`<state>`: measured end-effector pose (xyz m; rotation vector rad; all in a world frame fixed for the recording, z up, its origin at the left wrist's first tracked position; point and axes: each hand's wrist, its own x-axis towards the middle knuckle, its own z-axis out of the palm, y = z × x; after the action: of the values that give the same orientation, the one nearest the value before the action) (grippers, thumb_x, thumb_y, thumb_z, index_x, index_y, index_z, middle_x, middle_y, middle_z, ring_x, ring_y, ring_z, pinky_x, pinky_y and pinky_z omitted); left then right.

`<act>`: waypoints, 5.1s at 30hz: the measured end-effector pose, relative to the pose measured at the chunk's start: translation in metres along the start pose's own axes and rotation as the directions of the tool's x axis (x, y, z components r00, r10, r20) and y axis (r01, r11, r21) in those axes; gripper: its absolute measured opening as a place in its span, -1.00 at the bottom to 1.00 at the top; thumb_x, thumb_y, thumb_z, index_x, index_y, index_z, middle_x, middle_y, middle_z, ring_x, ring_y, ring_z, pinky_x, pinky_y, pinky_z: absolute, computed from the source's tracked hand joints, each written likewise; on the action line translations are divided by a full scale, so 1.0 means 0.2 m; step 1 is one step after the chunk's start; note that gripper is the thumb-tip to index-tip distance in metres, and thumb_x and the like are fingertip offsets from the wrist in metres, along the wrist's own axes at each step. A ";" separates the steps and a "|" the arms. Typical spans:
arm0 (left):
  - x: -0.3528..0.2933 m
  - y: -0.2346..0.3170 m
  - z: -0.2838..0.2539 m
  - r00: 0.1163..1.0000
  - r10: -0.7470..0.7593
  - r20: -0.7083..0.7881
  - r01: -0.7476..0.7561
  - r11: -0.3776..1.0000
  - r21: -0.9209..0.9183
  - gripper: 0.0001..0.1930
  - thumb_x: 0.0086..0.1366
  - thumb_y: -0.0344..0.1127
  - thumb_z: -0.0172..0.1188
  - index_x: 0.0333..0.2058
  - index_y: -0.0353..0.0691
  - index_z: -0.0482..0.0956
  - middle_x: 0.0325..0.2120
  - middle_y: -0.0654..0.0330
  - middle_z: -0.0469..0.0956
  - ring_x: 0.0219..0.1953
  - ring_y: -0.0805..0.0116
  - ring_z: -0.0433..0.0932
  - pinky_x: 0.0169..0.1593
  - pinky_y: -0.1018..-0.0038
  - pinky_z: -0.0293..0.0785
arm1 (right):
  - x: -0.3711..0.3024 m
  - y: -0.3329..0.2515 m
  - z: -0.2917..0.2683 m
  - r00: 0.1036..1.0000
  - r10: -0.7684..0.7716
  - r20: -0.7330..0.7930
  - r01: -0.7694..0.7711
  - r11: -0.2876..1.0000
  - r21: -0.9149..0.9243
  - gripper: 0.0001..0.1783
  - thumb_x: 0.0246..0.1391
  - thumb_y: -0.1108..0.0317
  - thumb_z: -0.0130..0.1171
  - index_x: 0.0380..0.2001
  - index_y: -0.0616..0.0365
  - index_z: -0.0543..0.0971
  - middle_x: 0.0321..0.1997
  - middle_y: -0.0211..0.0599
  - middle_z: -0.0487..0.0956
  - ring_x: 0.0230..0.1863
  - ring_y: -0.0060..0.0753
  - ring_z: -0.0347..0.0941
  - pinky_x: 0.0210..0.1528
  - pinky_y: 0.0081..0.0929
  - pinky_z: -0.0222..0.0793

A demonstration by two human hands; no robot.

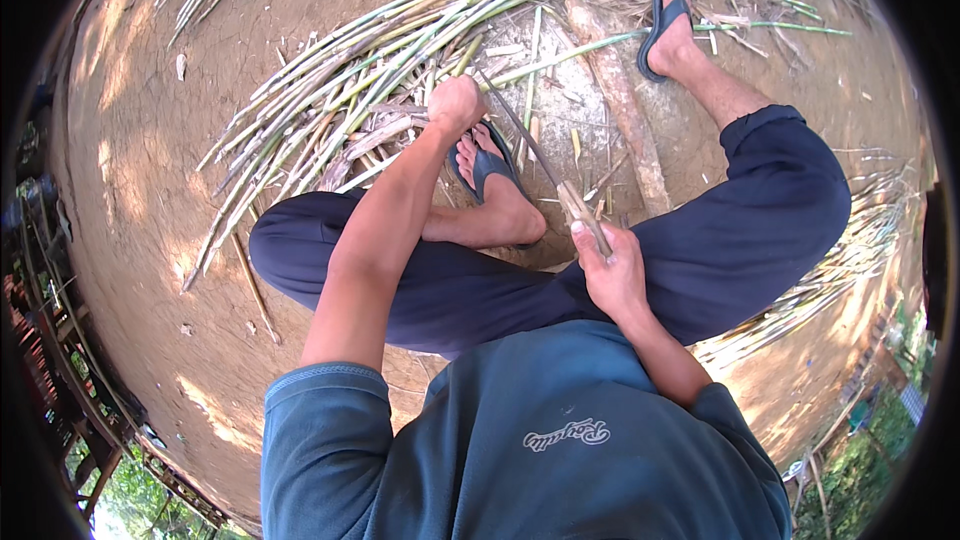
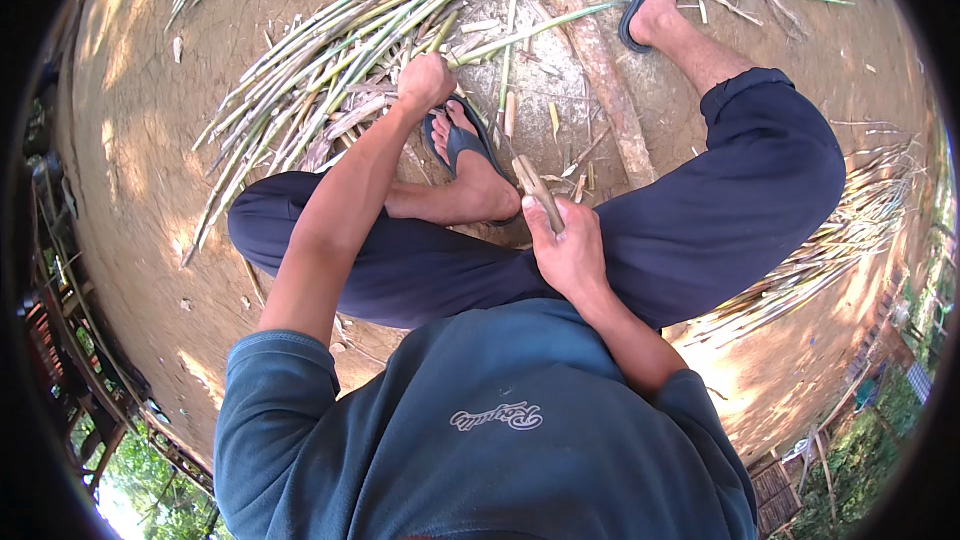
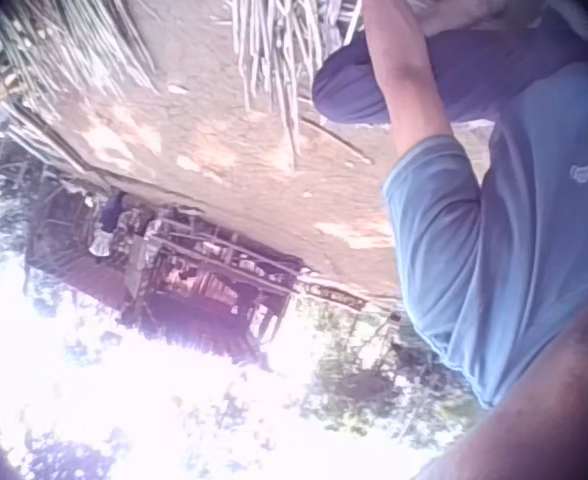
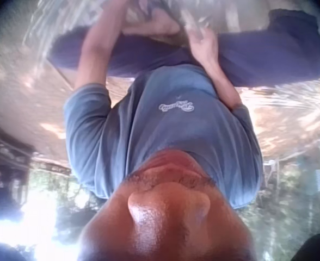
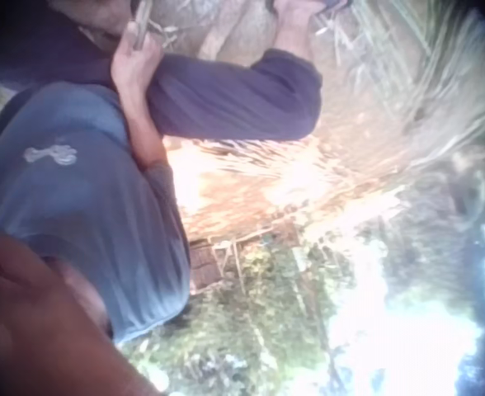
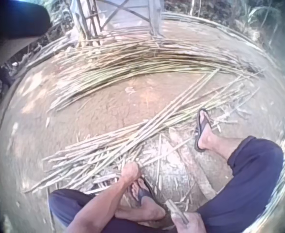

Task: The person sits on the ground and uses a large knife to cut long bamboo stalks into smaller pieces. They hold the stalks with their left hand and chop them with the knife in their right hand, accumulating a pile of cut segments.

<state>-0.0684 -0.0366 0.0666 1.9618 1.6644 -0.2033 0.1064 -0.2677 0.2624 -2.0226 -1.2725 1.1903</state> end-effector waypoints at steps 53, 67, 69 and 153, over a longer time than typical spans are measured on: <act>-0.09 0.11 0.06 0.991 -0.130 0.030 0.130 0.991 0.014 -0.70 0.07 -0.26 0.10 -0.33 -0.35 0.67 -0.32 -0.15 0.64 -0.26 -0.06 0.65 -0.17 0.20 0.58 | 0.18 0.06 -0.09 0.991 -0.119 0.061 0.123 0.989 -0.084 -0.61 0.18 0.19 0.12 -0.56 0.32 0.50 -0.66 0.14 0.41 -0.55 0.22 0.41 -0.50 -0.12 0.26; -0.16 0.12 0.11 0.992 -0.124 -0.035 0.124 0.992 -0.004 -0.71 0.06 -0.26 0.11 -0.37 -0.35 0.67 -0.37 -0.14 0.64 -0.26 -0.03 0.66 -0.15 0.19 0.58 | 0.04 0.09 -0.20 0.980 -0.177 0.086 0.185 0.978 -0.096 -0.61 0.20 0.24 0.13 -0.61 0.29 0.42 -0.78 -0.22 0.26 -0.72 -0.44 0.16 -0.59 -0.32 0.10; -0.12 0.12 0.06 0.985 -0.085 -0.153 0.088 0.996 0.009 -0.72 0.06 -0.27 0.11 -0.38 -0.35 0.67 -0.38 -0.14 0.64 -0.27 -0.03 0.66 -0.15 0.18 0.58 | -0.10 0.14 -0.30 0.988 -0.131 0.087 0.132 0.991 -0.012 -0.65 0.21 0.29 0.11 -0.60 0.27 0.43 -0.78 -0.32 0.31 -0.71 -0.55 0.18 -0.61 -0.39 0.10; 0.21 -0.06 0.01 0.675 0.067 0.735 0.371 0.829 -0.417 -0.74 -0.08 -0.46 0.13 -0.77 -0.05 0.25 -0.80 0.40 0.13 -0.77 0.53 0.07 -0.65 0.48 -0.06 | -0.02 0.09 -0.13 0.997 -0.069 0.018 0.069 0.998 0.011 -0.64 0.17 0.31 0.18 -0.61 0.27 0.38 -0.80 -0.19 0.22 -0.78 -0.38 0.09 -0.66 -0.34 0.06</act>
<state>-0.0702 -0.0007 0.0419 1.0672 1.1579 -0.4593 0.1360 -0.2779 0.2634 -1.9487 -1.3309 1.1837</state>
